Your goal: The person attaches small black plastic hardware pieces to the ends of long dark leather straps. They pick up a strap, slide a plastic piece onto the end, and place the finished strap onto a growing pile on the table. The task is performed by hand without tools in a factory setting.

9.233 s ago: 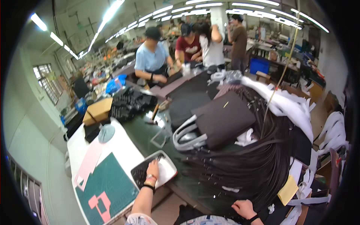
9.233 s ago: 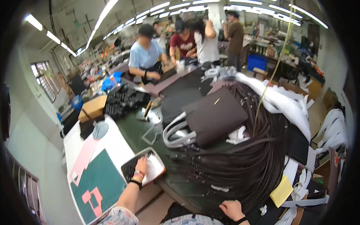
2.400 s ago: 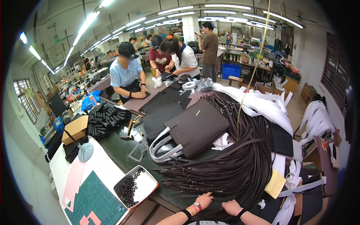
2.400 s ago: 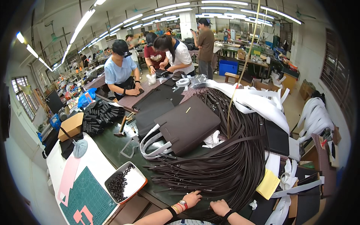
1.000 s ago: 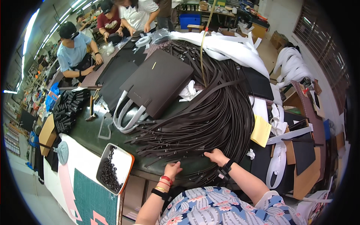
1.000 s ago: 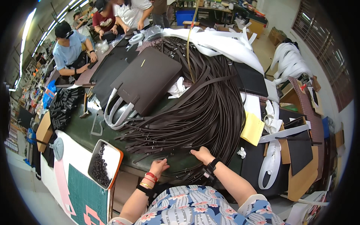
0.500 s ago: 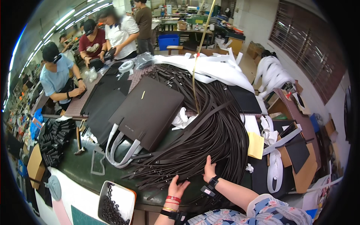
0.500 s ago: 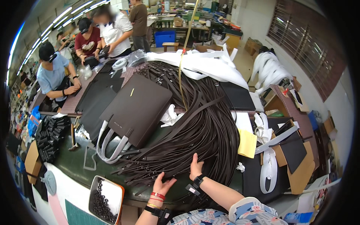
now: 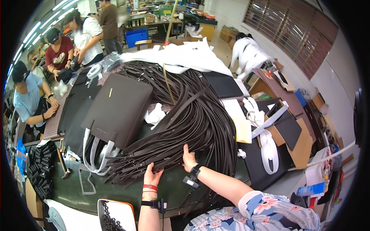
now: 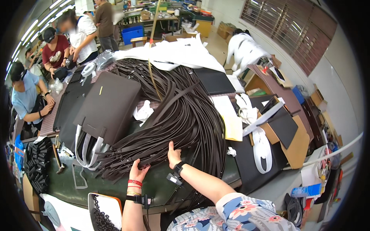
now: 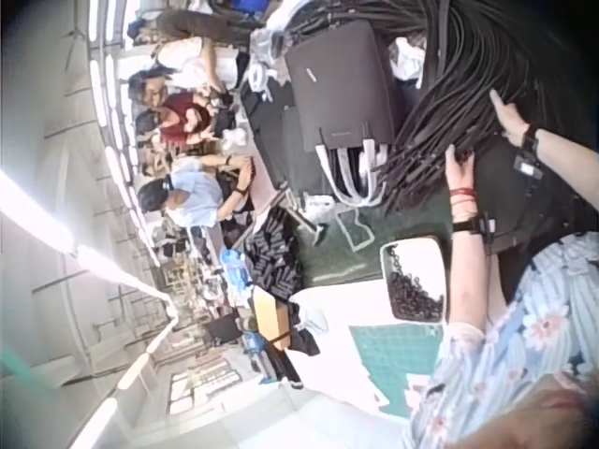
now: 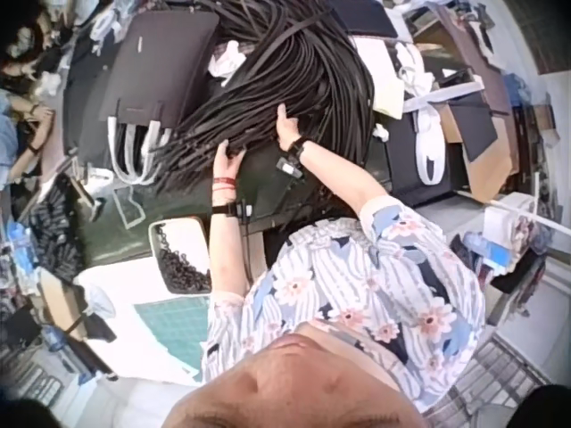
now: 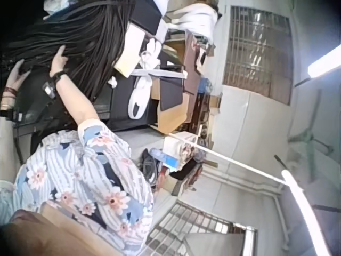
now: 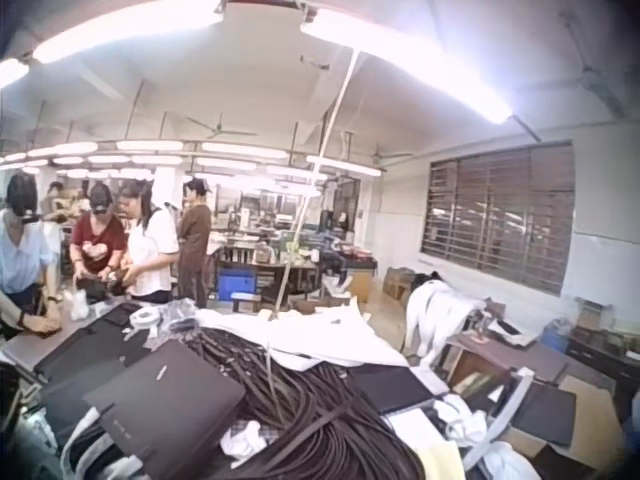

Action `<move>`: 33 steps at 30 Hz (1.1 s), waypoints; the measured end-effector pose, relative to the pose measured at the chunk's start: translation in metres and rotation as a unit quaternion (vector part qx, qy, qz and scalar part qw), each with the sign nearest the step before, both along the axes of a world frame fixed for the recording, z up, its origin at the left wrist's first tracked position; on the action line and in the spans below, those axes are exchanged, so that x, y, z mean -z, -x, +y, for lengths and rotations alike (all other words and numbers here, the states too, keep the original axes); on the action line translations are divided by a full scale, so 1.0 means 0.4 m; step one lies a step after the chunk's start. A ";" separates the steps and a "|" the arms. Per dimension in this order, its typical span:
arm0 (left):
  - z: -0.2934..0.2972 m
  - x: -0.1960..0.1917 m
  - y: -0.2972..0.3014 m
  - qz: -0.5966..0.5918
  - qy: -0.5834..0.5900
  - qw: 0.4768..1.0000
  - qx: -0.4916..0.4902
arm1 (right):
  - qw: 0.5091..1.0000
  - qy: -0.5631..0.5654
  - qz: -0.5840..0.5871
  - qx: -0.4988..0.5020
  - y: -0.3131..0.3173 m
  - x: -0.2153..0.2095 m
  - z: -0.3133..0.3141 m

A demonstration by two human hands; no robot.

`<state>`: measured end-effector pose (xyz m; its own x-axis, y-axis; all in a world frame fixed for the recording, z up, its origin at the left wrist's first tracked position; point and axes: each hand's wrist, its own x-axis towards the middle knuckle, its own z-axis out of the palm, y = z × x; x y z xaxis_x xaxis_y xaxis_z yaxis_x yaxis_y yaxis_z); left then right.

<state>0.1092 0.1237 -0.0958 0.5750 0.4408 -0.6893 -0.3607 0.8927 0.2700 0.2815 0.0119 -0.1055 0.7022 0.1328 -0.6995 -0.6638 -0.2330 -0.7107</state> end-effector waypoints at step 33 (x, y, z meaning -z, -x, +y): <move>-0.316 -0.265 -0.076 0.225 -0.624 0.429 0.613 | 0.918 -0.277 0.283 0.034 0.261 -0.097 -0.368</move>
